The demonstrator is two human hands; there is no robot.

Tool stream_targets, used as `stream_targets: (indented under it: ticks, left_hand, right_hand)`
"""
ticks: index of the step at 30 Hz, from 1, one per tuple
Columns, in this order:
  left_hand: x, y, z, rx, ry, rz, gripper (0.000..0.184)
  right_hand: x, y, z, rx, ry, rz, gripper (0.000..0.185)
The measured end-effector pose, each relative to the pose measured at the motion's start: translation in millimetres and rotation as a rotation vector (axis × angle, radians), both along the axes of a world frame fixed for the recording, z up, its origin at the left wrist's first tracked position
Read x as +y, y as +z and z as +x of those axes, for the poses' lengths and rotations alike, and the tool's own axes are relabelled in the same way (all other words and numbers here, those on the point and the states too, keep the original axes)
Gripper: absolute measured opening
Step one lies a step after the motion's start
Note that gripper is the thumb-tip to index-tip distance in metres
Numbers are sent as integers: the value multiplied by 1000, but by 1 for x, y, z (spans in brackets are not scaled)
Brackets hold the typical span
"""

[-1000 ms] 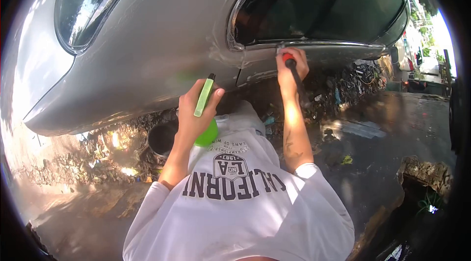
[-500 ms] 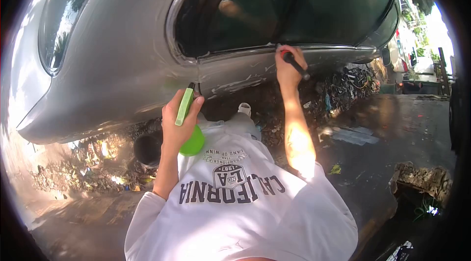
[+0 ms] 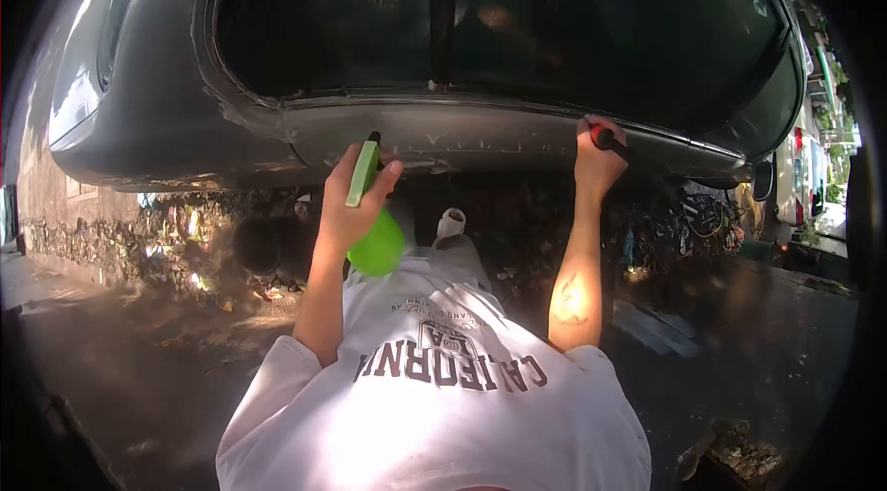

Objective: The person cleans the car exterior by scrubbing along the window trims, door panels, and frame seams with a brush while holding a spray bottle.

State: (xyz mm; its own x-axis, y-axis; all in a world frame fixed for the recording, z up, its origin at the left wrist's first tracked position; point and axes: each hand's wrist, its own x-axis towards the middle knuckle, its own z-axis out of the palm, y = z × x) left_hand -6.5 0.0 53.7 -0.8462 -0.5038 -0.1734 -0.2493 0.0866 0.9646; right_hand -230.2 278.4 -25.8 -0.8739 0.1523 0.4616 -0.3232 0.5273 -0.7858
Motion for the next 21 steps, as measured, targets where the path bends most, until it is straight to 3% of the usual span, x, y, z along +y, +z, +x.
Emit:
stream_targets:
  ticks: [2, 4, 5, 6, 9, 10, 11, 14, 15, 16, 21]
  left_hand:
    - [1, -6, -13, 6, 82, -37, 28]
    - [-13, -2, -17, 4, 167, -77, 29]
    - [-22, 4, -17, -54, 223, -62, 30]
    - [-30, 11, -17, -111, 274, -42, 31]
    - [-46, 16, -7, -34, 326, -56, 30]
    - [-52, 17, -4, 52, 325, -44, 30]
    - [-57, 18, -2, 54, 326, -42, 30]
    - [-68, 18, 7, -68, 343, 4, 32]
    - [-74, 16, 12, -140, 335, -64, 35]
    - [-75, 17, 17, -139, 339, -58, 35]
    - [-86, 19, 43, -136, 320, 33, 35]
  right_hand:
    - [17, 19, 15, -11, 63, 28, 25]
    - [26, 18, 25, -200, 130, -151, 36]
    - [25, 19, 37, -339, 188, -503, 40]
    - [19, 36, 49, -405, 189, -632, 40]
    - [21, 51, 68, -495, 235, -573, 41]
    - [19, 52, 71, -506, 273, -424, 39]
    - [15, 54, 73, -513, 310, -271, 37]
    - [-24, 63, 78, -510, 408, -217, 30]
    - [-42, 66, 80, -454, 435, -197, 25]
    - [-62, 75, 80, -231, 519, -29, 25]
    - [-195, 101, 111, -214, 753, -120, 23]
